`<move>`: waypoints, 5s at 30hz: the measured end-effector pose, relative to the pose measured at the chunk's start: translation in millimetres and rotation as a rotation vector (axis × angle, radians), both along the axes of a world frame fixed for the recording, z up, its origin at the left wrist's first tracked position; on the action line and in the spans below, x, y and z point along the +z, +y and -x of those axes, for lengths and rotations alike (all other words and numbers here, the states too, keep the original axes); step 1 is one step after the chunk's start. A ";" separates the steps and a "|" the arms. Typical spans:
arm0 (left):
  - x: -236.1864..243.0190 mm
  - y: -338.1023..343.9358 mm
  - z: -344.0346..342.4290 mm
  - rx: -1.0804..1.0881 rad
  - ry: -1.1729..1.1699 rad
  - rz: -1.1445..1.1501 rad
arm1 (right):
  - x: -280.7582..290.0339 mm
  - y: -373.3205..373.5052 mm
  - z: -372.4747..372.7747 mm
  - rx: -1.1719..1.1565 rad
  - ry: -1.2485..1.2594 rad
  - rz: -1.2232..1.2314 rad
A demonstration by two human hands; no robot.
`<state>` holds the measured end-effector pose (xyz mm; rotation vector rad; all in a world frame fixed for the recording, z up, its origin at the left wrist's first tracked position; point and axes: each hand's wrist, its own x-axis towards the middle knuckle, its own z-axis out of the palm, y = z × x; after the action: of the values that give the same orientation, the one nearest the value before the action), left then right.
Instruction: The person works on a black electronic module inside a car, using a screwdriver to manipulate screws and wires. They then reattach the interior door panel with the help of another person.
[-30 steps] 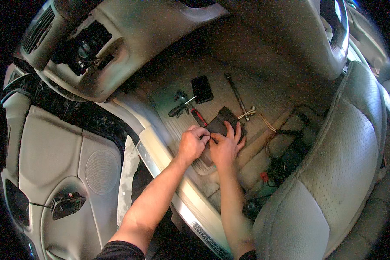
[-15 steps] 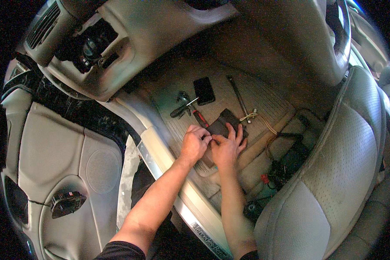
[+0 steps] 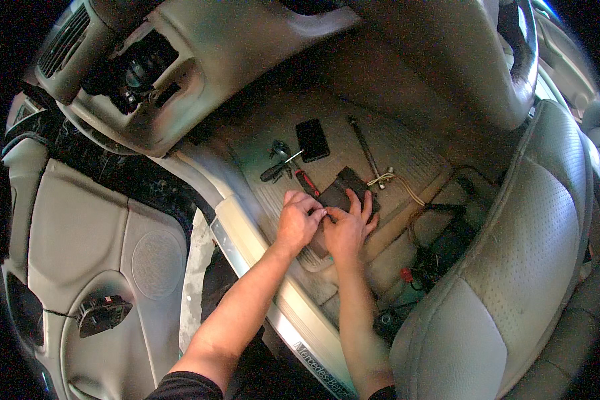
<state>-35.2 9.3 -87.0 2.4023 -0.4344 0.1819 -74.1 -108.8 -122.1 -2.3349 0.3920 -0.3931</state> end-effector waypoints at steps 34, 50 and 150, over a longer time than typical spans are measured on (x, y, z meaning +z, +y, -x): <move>-5.0 0.0 -2.4 0.016 0.054 0.019 | 2.8 0.0 1.8 0.026 0.038 -0.026; -6.4 6.3 1.4 0.088 0.159 0.079 | 4.4 0.9 1.0 0.058 0.035 0.002; 117.2 -49.9 -77.7 -0.543 0.443 -1.281 | 10.6 -1.4 2.9 0.025 0.005 -0.102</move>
<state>42.5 -40.7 30.2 3.1981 -1.2107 -1.1782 -77.0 -110.2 -111.5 -2.2401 0.3757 -0.3475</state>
